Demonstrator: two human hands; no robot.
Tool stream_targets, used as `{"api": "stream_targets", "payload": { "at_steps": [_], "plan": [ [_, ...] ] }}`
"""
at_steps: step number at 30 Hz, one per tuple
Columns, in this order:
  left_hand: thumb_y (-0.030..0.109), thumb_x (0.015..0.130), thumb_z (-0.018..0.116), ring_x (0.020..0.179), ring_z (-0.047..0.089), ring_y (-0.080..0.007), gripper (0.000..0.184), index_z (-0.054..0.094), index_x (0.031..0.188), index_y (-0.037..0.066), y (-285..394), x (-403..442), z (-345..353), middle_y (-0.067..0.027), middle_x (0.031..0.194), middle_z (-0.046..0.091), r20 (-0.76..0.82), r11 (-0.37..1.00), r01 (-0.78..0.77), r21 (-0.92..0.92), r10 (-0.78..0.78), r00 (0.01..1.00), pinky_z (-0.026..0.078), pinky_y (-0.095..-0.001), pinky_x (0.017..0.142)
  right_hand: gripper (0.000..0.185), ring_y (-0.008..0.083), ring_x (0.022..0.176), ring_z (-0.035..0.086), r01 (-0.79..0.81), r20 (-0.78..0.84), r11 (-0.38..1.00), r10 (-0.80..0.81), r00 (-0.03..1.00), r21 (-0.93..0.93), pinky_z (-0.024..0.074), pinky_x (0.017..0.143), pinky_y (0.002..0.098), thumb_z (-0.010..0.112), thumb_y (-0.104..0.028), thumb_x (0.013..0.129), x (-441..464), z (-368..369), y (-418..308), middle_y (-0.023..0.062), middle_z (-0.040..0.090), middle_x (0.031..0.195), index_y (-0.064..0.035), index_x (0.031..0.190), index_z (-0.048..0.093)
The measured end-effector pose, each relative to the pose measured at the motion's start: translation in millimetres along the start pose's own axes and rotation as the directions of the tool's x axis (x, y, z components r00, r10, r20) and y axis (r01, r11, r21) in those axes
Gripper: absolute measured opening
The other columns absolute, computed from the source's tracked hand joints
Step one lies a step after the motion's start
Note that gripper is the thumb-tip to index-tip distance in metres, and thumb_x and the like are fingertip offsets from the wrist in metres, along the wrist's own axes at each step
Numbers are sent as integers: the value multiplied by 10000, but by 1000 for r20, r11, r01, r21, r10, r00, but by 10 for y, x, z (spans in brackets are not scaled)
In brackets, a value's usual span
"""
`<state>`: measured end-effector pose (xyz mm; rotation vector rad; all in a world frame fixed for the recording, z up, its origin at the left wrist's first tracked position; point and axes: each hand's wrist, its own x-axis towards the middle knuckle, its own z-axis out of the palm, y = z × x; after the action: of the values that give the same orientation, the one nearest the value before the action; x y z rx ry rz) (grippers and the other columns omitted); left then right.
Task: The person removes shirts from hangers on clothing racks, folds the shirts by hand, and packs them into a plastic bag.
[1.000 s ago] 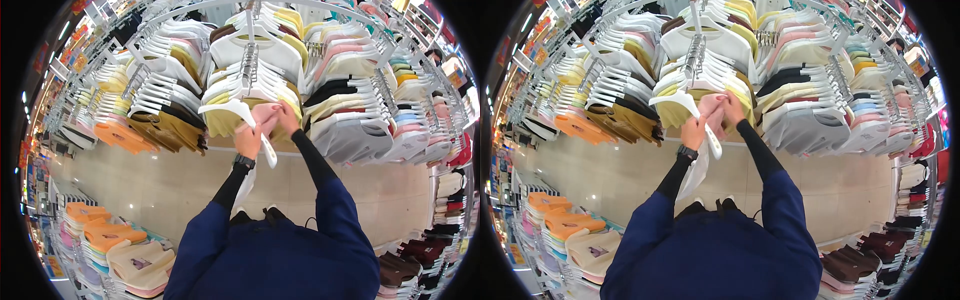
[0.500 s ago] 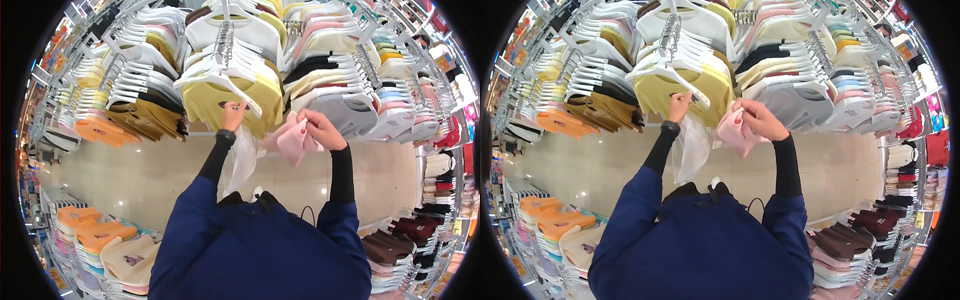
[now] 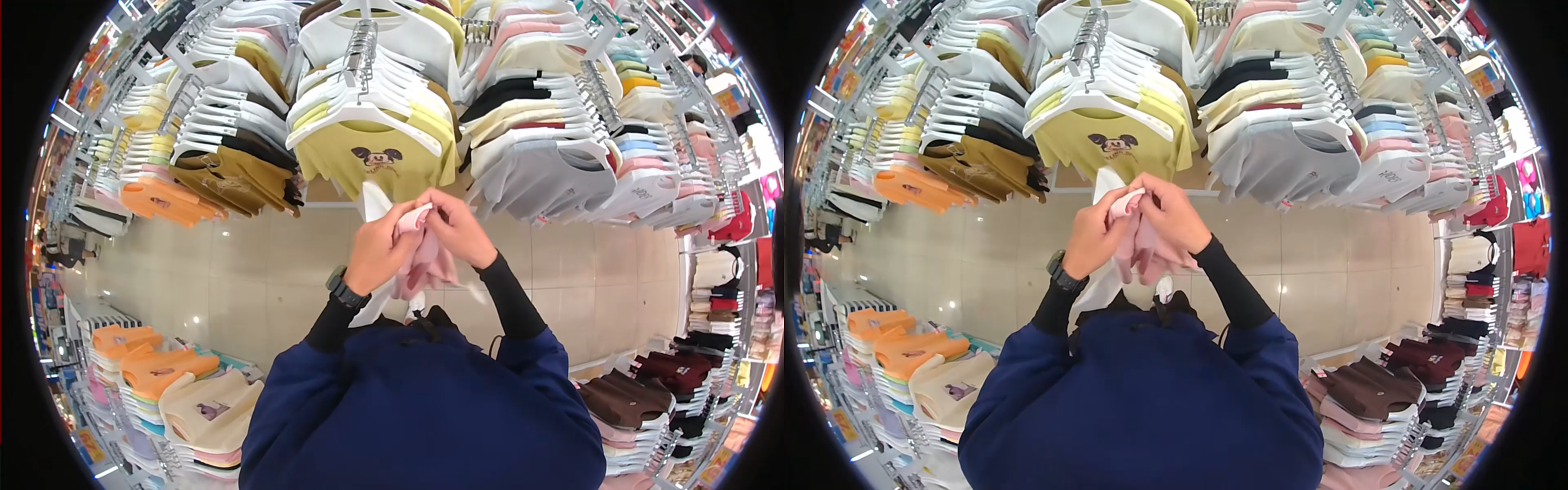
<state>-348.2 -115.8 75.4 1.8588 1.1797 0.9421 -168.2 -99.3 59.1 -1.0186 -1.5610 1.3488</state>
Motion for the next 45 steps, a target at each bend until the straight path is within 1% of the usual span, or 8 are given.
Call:
{"api": "stream_targets", "payload": {
  "at_steps": [11,16,21,25,28,33,37,45],
  "plan": [
    [59,906,544,747,484,-40,140,639,988,-2,-582,-738,-1214,39,812,579,-270,938,180,-297,-263,926,414,-213,648,151,81,957,519,20,-19,964,-15,1000,265,429,820,236,468,-46,973,-46,-121,241,6,588,1026,-23,1067,584],
    [69,920,554,726,470,-38,119,627,965,-13,-534,-1029,-1949,30,778,563,-222,982,191,-4,-187,957,402,-217,626,122,70,826,502,250,17,844,-275,961,-476,409,697,204,500,18,936,447,94,-304,27,575,948,-25,1007,589],
    [95,906,592,649,425,-48,128,614,861,-22,-308,-1435,-2618,-22,681,514,-268,956,257,144,-212,940,333,-251,549,246,75,784,511,391,19,919,-390,920,-54,429,681,229,544,22,899,881,694,-558,45,577,922,-19,1141,531],
    [81,857,621,604,403,-50,114,601,798,-14,-610,-1711,-3147,-58,631,457,-372,897,155,414,12,928,332,-258,525,291,97,836,529,330,486,934,-229,844,-134,453,776,262,585,-77,918,1298,1027,-852,57,609,933,-12,1197,529],
    [83,845,623,637,433,-34,126,594,790,-27,-1017,-2047,-3541,-70,671,520,-338,885,416,208,-334,880,347,-259,541,277,84,960,532,294,721,877,82,688,-381,439,886,267,596,-106,931,1742,1446,-915,27,601,999,-10,1187,551],
    [190,934,565,708,499,-30,243,650,917,-37,-1357,-2546,-4059,28,774,615,-122,899,408,-159,-428,895,417,-233,605,270,60,854,579,-64,595,998,63,801,-20,479,751,248,570,-258,973,2141,2387,-783,6,652,973,-10,1058,635],
    [277,995,513,710,498,-20,333,653,877,-1,-1651,-2781,-4297,32,772,609,-327,740,389,-549,-618,715,438,-241,626,287,35,777,572,-184,500,982,141,855,38,467,671,215,550,-269,985,2473,3281,-595,-3,661,928,-3,1038,646],
    [239,963,554,627,503,-101,259,636,911,-1,-1939,-2851,-4348,-57,734,613,-639,912,357,-202,-399,657,417,-277,572,264,48,642,577,-129,663,989,46,747,77,443,514,215,553,-228,976,2190,5212,-262,0,637,759,16,939,648]
  ]
}}
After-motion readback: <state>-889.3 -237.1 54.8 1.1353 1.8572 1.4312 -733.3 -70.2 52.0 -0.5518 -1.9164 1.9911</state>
